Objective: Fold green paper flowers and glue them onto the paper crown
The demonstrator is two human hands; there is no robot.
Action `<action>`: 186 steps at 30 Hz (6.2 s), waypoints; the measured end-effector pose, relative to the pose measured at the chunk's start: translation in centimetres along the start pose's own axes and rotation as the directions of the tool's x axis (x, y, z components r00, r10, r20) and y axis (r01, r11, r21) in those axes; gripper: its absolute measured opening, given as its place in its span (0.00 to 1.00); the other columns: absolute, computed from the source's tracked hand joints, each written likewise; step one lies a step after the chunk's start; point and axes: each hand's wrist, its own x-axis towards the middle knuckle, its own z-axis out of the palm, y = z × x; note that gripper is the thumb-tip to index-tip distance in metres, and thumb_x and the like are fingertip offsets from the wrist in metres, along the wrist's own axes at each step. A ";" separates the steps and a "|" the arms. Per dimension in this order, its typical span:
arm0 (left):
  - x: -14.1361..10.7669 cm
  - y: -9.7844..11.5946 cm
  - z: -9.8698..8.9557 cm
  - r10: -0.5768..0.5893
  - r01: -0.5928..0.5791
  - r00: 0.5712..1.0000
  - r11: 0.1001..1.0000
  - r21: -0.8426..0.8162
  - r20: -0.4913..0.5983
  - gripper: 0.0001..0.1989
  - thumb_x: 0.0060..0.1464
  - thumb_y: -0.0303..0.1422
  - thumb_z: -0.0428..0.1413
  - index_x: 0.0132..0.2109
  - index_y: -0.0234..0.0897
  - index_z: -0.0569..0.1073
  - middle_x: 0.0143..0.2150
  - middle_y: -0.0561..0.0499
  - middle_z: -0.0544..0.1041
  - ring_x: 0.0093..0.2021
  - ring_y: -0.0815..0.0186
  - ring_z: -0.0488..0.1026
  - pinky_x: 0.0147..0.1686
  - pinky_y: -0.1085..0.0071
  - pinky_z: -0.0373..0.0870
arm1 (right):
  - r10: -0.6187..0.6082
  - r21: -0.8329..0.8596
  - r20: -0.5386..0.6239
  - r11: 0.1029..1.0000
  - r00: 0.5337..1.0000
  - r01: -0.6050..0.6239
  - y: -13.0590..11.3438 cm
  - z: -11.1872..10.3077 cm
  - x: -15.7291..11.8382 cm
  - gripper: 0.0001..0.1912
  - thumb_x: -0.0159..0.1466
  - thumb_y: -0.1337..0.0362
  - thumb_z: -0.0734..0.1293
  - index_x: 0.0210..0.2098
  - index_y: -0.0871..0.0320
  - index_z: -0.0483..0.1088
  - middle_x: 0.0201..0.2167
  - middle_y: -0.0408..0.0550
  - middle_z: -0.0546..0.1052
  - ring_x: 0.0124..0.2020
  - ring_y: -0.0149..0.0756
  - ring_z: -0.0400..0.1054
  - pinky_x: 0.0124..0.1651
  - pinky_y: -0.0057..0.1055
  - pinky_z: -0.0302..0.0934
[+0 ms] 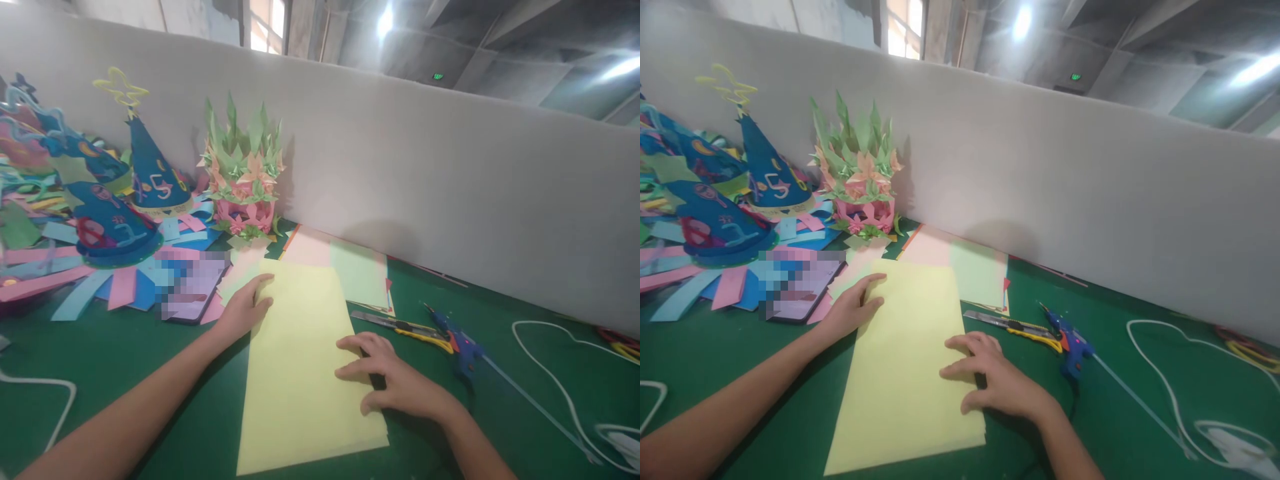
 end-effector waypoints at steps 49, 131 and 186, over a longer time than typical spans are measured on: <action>1.3 -0.6 -0.8 -0.058 0.015 0.974 0.982 -0.191 -0.220 0.26 0.46 0.34 0.53 0.55 0.41 0.63 0.36 0.52 0.70 0.33 0.68 0.70 0.33 0.72 0.67 | -0.093 0.047 -0.039 0.994 0.995 0.095 -1.1 1.0 1.0 0.27 0.49 0.46 0.70 0.47 0.46 0.69 0.41 0.46 0.66 0.46 0.41 0.58 0.51 0.39 0.49; -1.1 1.3 0.6 -0.050 0.153 0.970 0.886 -0.438 0.237 0.18 0.50 0.39 0.52 0.46 0.34 0.71 0.18 0.59 0.57 0.17 0.74 0.53 0.18 0.77 0.50 | 0.252 0.421 -0.650 0.905 0.717 0.064 1.2 0.9 4.2 0.15 0.57 0.58 0.64 0.43 0.56 0.71 0.42 0.50 0.75 0.41 0.41 0.70 0.43 0.38 0.64; -1.9 3.4 0.2 0.129 -0.146 0.977 0.985 0.092 0.169 0.12 0.53 0.37 0.49 0.32 0.41 0.76 0.33 0.49 0.78 0.34 0.61 0.71 0.33 0.70 0.62 | -0.483 -0.594 -0.235 0.758 0.844 0.269 -5.8 -1.2 12.0 0.11 0.64 0.66 0.59 0.31 0.58 0.72 0.28 0.46 0.74 0.32 0.36 0.64 0.38 0.33 0.52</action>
